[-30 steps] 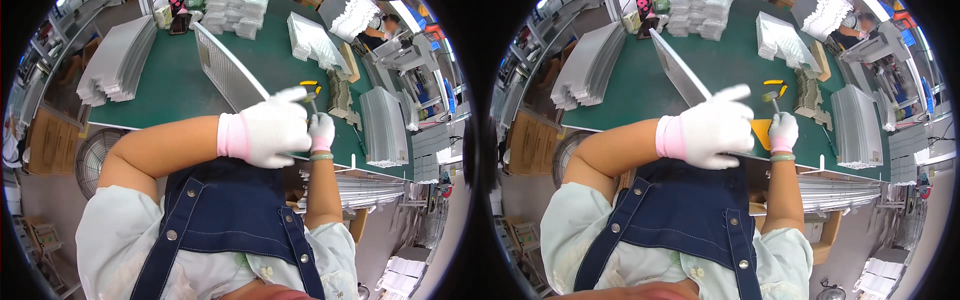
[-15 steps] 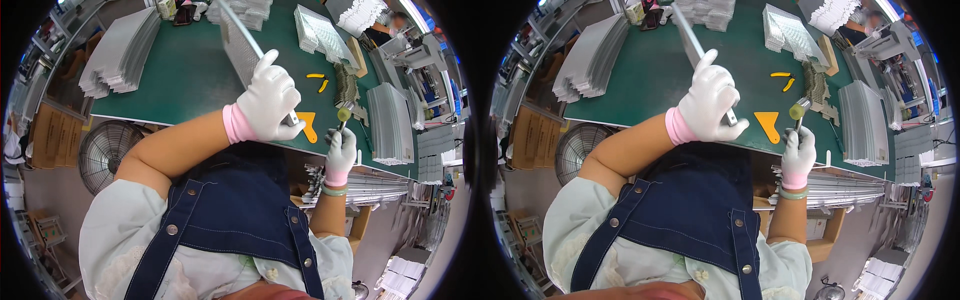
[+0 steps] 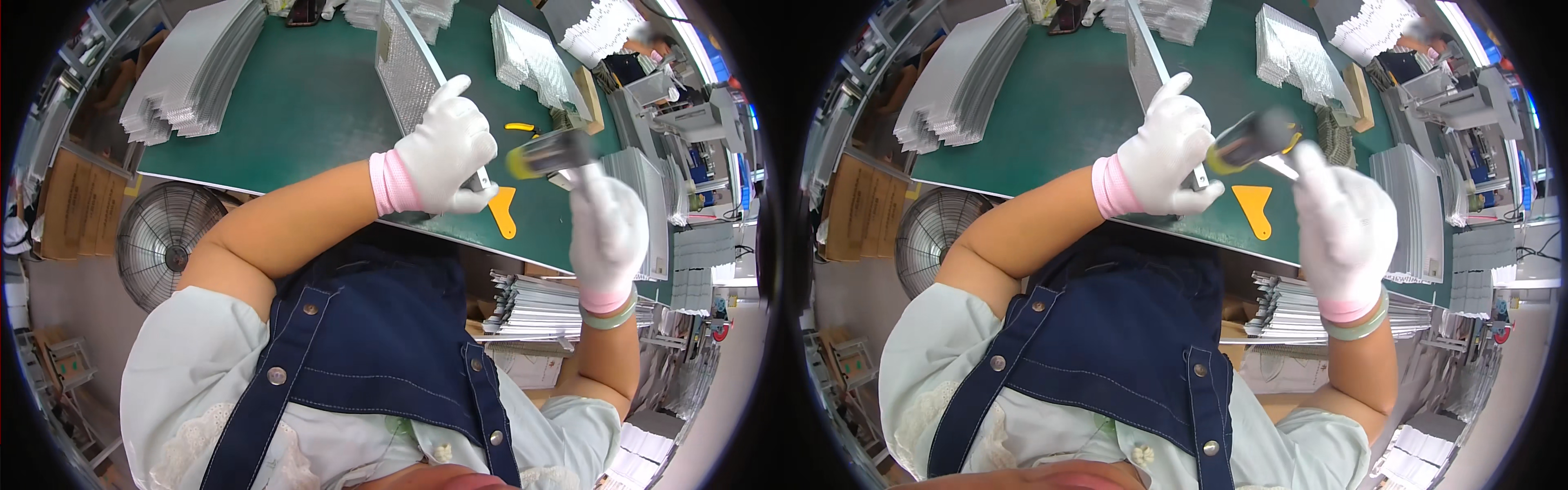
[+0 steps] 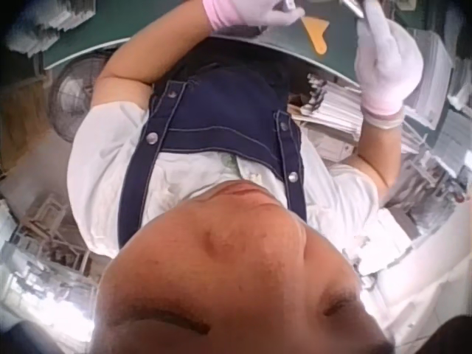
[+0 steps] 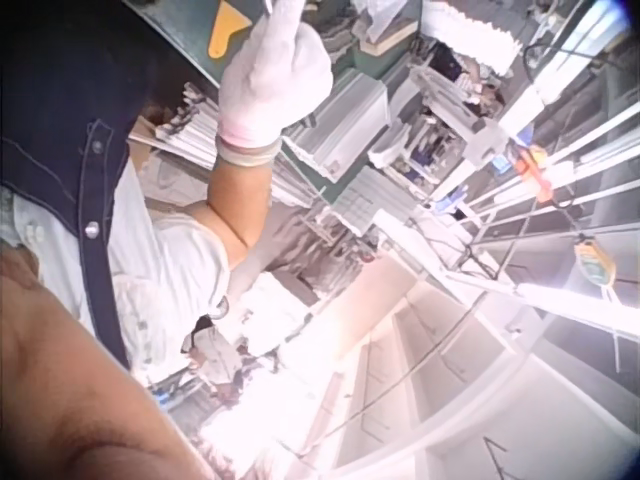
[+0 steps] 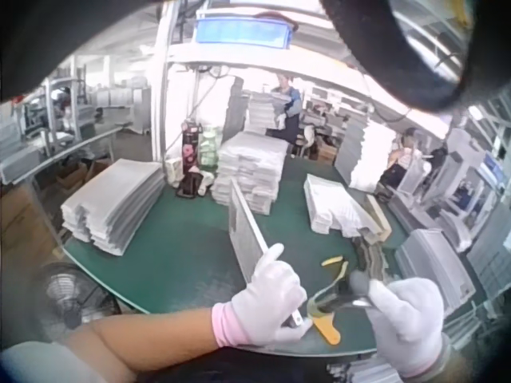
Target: The person assembles air filters by placing a mesh screen into a white frame, securing it with a metal strip, and using a handheld stapler to fasten the edges. The person repeats this process for multiple units, stacking the finished filters on the table.
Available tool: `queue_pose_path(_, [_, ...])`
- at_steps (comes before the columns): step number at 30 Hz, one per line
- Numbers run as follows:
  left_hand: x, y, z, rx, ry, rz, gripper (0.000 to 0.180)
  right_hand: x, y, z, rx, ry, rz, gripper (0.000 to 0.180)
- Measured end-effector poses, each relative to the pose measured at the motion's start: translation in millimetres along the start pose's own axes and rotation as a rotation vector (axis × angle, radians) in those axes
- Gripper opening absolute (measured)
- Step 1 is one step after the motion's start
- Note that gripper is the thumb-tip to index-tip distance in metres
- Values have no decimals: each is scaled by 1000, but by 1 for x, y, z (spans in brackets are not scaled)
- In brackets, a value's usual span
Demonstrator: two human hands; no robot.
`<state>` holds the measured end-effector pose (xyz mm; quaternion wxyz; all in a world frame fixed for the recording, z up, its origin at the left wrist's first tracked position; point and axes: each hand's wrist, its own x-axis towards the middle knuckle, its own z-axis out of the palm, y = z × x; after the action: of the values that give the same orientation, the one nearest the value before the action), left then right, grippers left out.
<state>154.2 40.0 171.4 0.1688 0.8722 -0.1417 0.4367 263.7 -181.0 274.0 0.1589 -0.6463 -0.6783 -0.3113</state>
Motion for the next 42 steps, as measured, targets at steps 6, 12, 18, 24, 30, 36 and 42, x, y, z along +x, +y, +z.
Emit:
queue_pose_path(6, [6, -2, -6, -16, -60, -12, 37, 1, 4, 10, 119, 70, 51, 56])
queue_pose_path(12, [9, -3, -8, -5, -102, -21, 39, 2, 4, 2, 171, 207, 79, 47])
queue_pose_path(18, [8, -6, 0, -36, -59, 6, 41, -1, 10, 6, -63, -235, -138, 52])
queue_pose_path(24, [9, -5, -2, -9, -86, 4, 44, -27, 7, 36, 41, -126, -21, 49])
queue_pose_path(30, [31, -2, 13, 66, -82, -19, 46, -101, 55, 144, 264, 43, 651, 47])
queue_pose_path(36, [54, 6, 26, 91, -256, -88, 42, -135, 155, 163, -26, 36, 555, 17])
queue_pose_path(42, [63, 10, 33, 109, -366, -160, 39, 17, 280, -31, -271, 437, 725, 39])
